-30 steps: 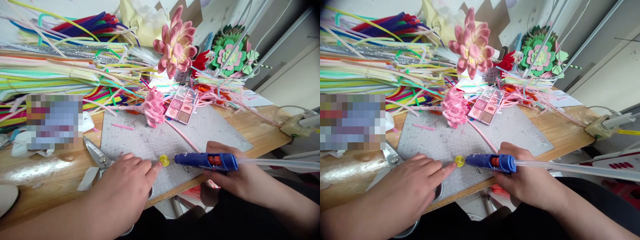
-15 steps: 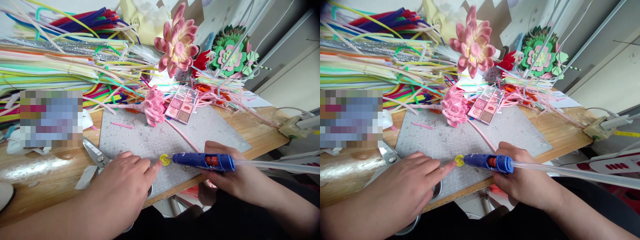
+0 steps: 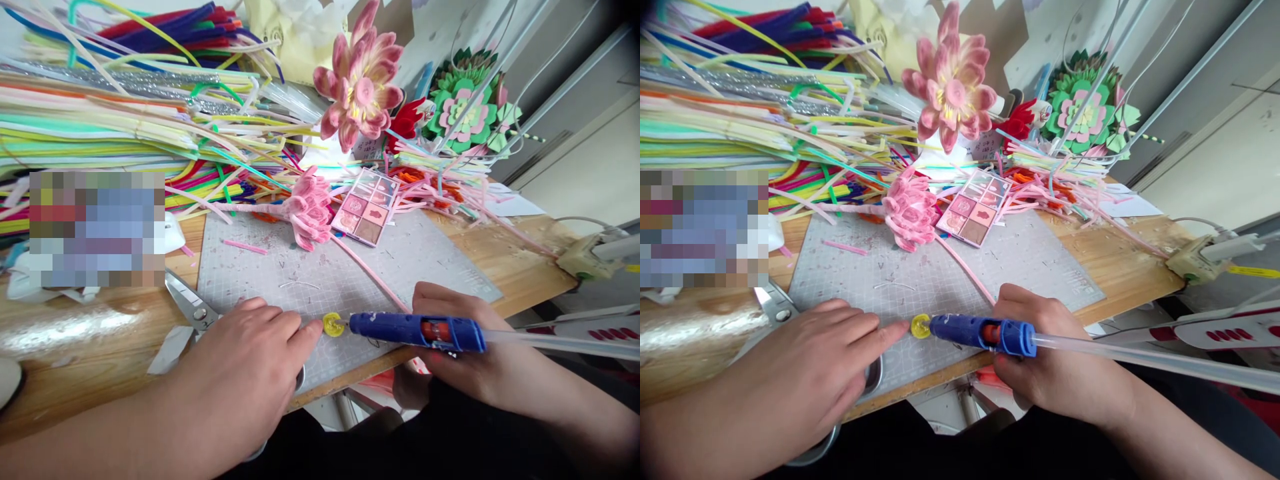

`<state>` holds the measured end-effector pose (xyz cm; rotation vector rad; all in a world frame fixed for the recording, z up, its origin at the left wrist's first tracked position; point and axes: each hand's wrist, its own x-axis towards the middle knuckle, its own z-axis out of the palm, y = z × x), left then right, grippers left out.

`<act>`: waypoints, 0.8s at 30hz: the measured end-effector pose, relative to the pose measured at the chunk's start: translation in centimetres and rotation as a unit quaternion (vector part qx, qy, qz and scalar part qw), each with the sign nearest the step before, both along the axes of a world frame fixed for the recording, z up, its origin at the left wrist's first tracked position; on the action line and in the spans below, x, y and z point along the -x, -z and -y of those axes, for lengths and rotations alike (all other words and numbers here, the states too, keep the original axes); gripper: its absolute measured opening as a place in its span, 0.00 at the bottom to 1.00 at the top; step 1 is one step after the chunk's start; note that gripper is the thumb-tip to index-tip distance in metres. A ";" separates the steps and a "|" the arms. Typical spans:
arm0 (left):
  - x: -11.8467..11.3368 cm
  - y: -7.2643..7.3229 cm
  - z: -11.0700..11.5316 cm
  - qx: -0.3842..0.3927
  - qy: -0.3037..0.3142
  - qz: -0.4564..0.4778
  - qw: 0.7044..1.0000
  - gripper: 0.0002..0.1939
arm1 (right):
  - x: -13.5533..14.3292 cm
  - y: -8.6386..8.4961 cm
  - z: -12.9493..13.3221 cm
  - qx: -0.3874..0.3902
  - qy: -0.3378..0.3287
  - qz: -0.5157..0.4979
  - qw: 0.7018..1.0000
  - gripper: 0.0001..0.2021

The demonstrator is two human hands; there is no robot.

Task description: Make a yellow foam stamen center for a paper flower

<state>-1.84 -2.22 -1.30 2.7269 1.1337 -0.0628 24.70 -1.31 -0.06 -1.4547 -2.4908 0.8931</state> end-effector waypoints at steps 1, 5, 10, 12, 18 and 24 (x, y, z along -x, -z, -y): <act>0.0 0.0 0.0 0.001 0.002 0.003 1.000 0.21 | 0.0 0.0 0.0 0.000 -0.002 0.002 1.000 0.08; -0.1 -0.2 0.0 0.008 0.006 0.018 1.000 0.21 | 0.0 -0.4 0.2 0.018 -0.012 0.007 1.000 0.06; 0.1 -0.2 0.2 0.009 0.011 0.031 0.999 0.21 | -0.2 -0.6 0.2 0.021 -0.012 -0.012 1.000 0.07; 0.2 -0.1 0.2 0.004 0.016 0.036 0.999 0.21 | -0.3 -0.5 0.2 0.013 -0.021 -0.010 1.000 0.06; 0.1 0.0 0.1 0.009 0.023 0.036 0.999 0.20 | -0.7 -0.6 0.5 -0.026 -0.053 0.011 0.998 0.06; 0.1 -0.1 0.2 0.011 0.014 0.038 0.999 0.19 | -0.7 -0.8 0.2 -0.001 -0.016 -0.022 1.000 0.08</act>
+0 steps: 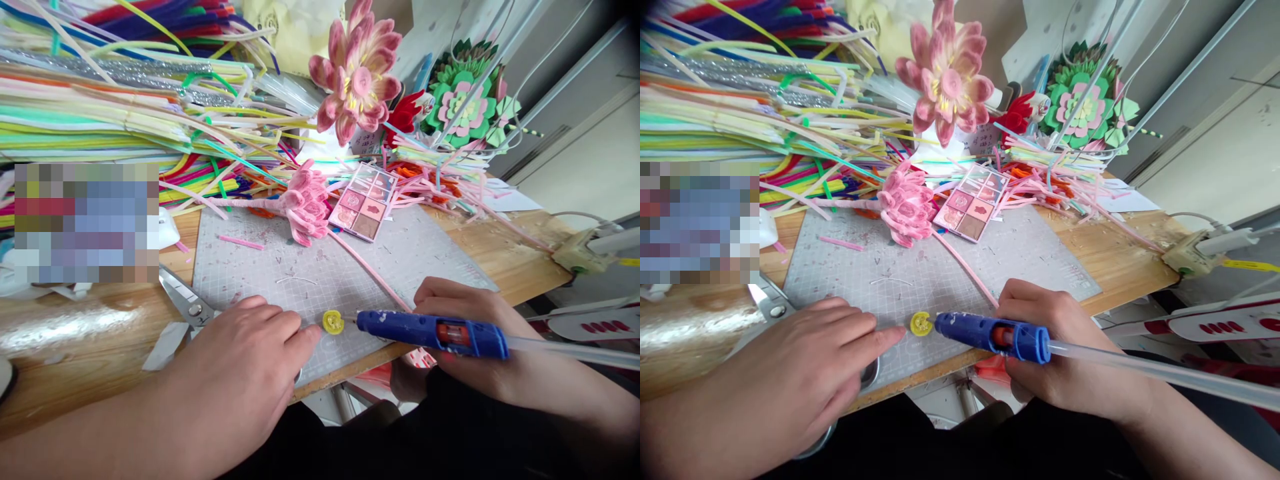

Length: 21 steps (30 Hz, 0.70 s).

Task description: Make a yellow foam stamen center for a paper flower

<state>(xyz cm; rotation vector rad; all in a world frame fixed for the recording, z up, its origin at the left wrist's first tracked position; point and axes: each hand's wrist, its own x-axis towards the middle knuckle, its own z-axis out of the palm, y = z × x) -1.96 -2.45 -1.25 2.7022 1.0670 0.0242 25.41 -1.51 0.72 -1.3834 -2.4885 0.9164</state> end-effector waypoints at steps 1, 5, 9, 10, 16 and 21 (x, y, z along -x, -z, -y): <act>0.0 0.0 0.0 0.001 -0.002 0.001 1.000 0.19 | 0.0 0.1 0.0 0.001 0.003 -0.001 1.000 0.08; -0.1 -0.3 -0.1 0.009 -0.011 0.006 1.000 0.17 | 0.1 0.3 0.0 0.006 0.010 0.019 1.000 0.08; 0.1 -0.4 -0.1 0.007 -0.009 0.025 1.000 0.14 | -0.1 -0.1 -0.2 0.003 0.022 -0.005 1.000 0.08; 0.1 -0.4 -0.1 0.005 -0.008 0.030 1.000 0.14 | -0.2 -0.3 -0.3 0.007 0.021 -0.020 1.000 0.07; 0.5 -0.8 -0.7 0.054 -0.062 0.112 0.990 0.12 | -0.7 0.5 -0.6 0.078 0.053 -0.109 0.990 0.04; 1.1 -1.7 -1.5 0.179 -0.171 0.257 0.934 0.08 | -1.6 1.5 -1.3 0.166 0.174 -0.224 0.945 0.12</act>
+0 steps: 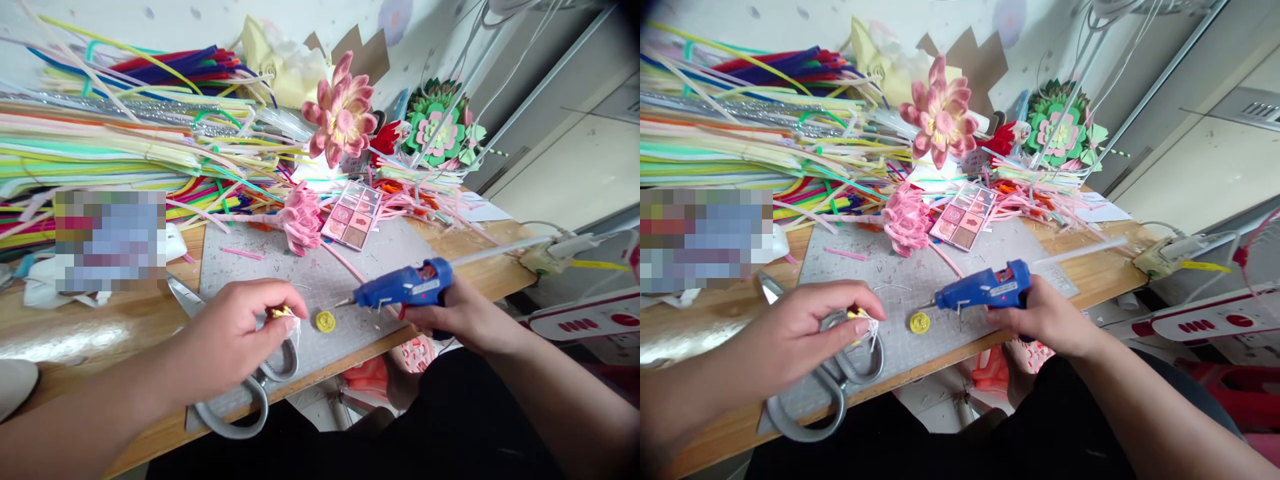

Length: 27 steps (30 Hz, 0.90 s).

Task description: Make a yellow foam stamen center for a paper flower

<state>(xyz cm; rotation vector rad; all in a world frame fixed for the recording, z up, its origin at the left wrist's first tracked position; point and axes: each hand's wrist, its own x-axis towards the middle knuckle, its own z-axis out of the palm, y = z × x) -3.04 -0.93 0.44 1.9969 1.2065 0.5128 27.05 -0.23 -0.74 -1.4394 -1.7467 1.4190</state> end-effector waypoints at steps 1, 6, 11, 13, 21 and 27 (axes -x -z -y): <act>0.1 -0.1 -0.1 0.021 -0.013 0.035 0.999 0.07 | -0.6 -0.1 -0.3 0.013 0.025 -0.036 0.999 0.13; 0.7 0.5 -0.5 0.095 -0.034 0.182 0.978 0.05 | -6.2 -1.4 -2.5 -0.020 0.175 -0.125 0.976 0.13; 0.4 1.1 -0.8 0.133 -0.061 0.247 0.958 0.02 | -11.4 0.1 -4.4 -0.068 0.264 -0.084 0.958 0.10; 0.2 1.2 -0.9 0.147 -0.072 0.264 0.951 0.03 | -12.5 1.3 -4.7 -0.104 0.265 -0.037 0.958 0.11; -0.4 1.0 -0.9 0.190 -0.098 0.283 0.935 0.09 | -12.3 -1.1 -4.6 -0.363 0.239 0.291 0.852 0.12; -0.7 0.9 -0.7 0.182 -0.106 0.265 0.941 0.11 | 1.3 -3.6 -0.9 -0.348 -0.018 0.147 0.926 0.05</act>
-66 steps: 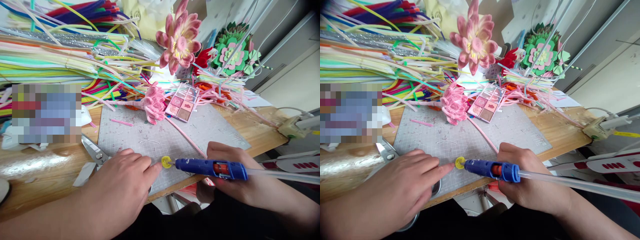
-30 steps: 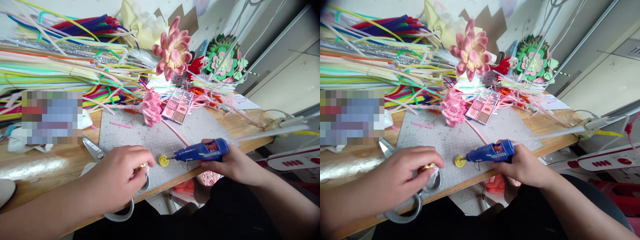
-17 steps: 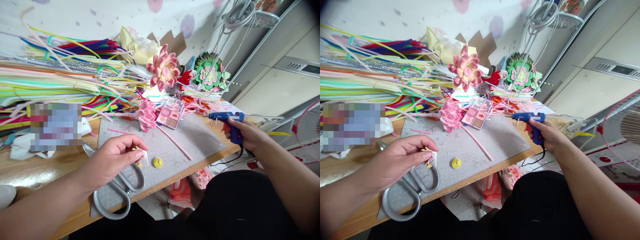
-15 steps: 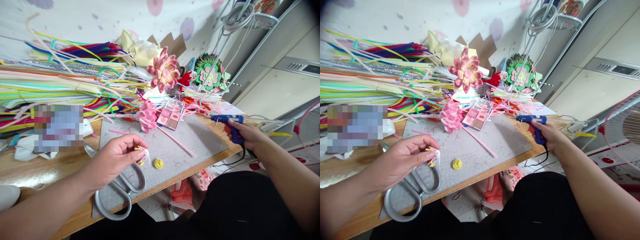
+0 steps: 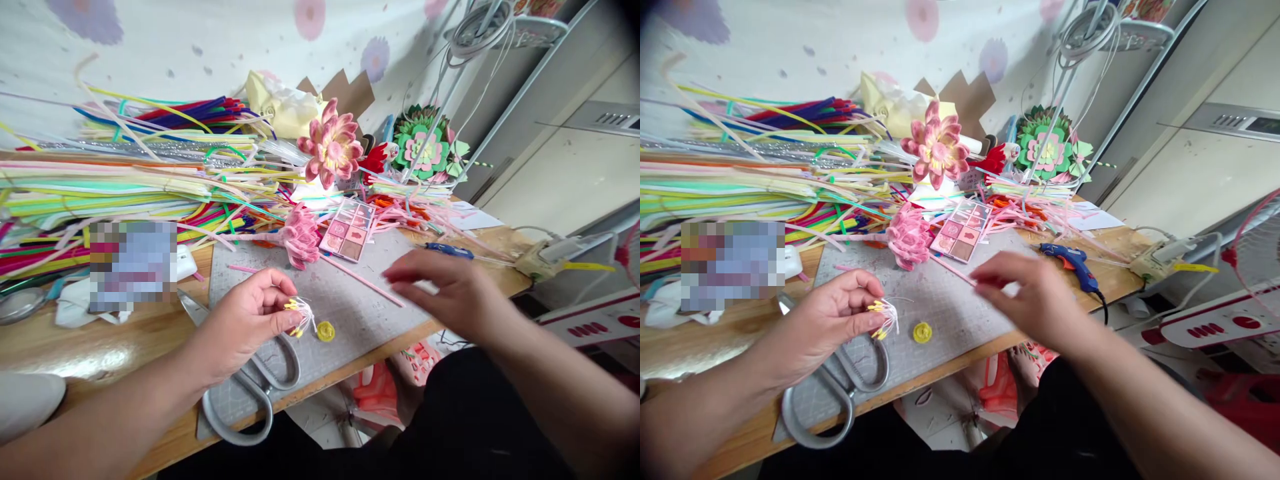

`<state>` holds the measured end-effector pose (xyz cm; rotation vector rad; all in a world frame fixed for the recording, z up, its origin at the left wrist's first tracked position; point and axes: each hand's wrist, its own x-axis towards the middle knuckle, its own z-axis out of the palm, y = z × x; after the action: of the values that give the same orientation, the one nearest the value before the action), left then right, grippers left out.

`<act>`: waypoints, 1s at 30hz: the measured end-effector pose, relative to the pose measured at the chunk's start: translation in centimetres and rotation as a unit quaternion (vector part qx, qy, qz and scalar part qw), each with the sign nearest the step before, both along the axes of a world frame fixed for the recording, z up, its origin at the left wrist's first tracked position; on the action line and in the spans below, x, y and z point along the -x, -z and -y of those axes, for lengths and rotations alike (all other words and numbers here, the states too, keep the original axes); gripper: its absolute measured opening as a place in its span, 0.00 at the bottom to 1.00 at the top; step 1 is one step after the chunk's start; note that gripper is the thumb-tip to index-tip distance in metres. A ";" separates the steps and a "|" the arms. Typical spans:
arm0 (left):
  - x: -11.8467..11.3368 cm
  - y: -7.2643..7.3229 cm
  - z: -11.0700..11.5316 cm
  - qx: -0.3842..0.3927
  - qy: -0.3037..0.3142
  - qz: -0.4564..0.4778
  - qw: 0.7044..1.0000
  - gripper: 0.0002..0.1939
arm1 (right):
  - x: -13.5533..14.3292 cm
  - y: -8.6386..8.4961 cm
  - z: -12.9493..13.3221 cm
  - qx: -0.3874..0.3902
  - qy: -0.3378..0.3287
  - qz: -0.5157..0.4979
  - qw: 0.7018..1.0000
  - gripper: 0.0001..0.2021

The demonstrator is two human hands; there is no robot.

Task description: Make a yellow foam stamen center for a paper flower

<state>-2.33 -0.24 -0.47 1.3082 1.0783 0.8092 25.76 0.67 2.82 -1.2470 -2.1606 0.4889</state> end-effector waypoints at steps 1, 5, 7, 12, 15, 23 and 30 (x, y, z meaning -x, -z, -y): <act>-0.1 0.0 0.1 -0.005 0.004 -0.012 1.000 0.11 | 2.3 0.0 0.5 0.059 -0.051 -0.022 0.997 0.06; -0.3 0.2 0.3 -0.038 0.030 -0.050 0.998 0.10 | 8.1 0.5 0.6 0.203 -0.125 -0.090 0.967 0.09; -0.4 0.4 0.3 -0.051 0.044 -0.054 0.996 0.10 | 9.2 0.8 -0.2 0.248 -0.151 -0.121 0.949 0.08; -0.5 0.9 0.1 -0.054 0.056 -0.044 0.996 0.14 | 10.0 1.1 -1.5 0.264 -0.180 -0.091 0.943 0.08; -0.5 0.9 -0.1 -0.031 0.058 0.002 0.998 0.16 | 10.0 0.9 -1.6 0.235 -0.211 -0.052 0.948 0.09; -0.8 0.6 0.2 0.039 0.067 0.071 0.994 0.17 | 9.1 1.3 -2.0 0.227 -0.194 -0.064 0.952 0.05; -1.2 1.1 -0.5 0.008 0.042 -0.030 0.999 0.04 | 8.0 1.9 -2.4 0.287 -0.166 -0.086 0.940 0.05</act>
<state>-1.11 0.24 -1.58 1.3628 1.0675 0.7025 17.74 3.04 0.97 -1.0566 -2.1529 1.3961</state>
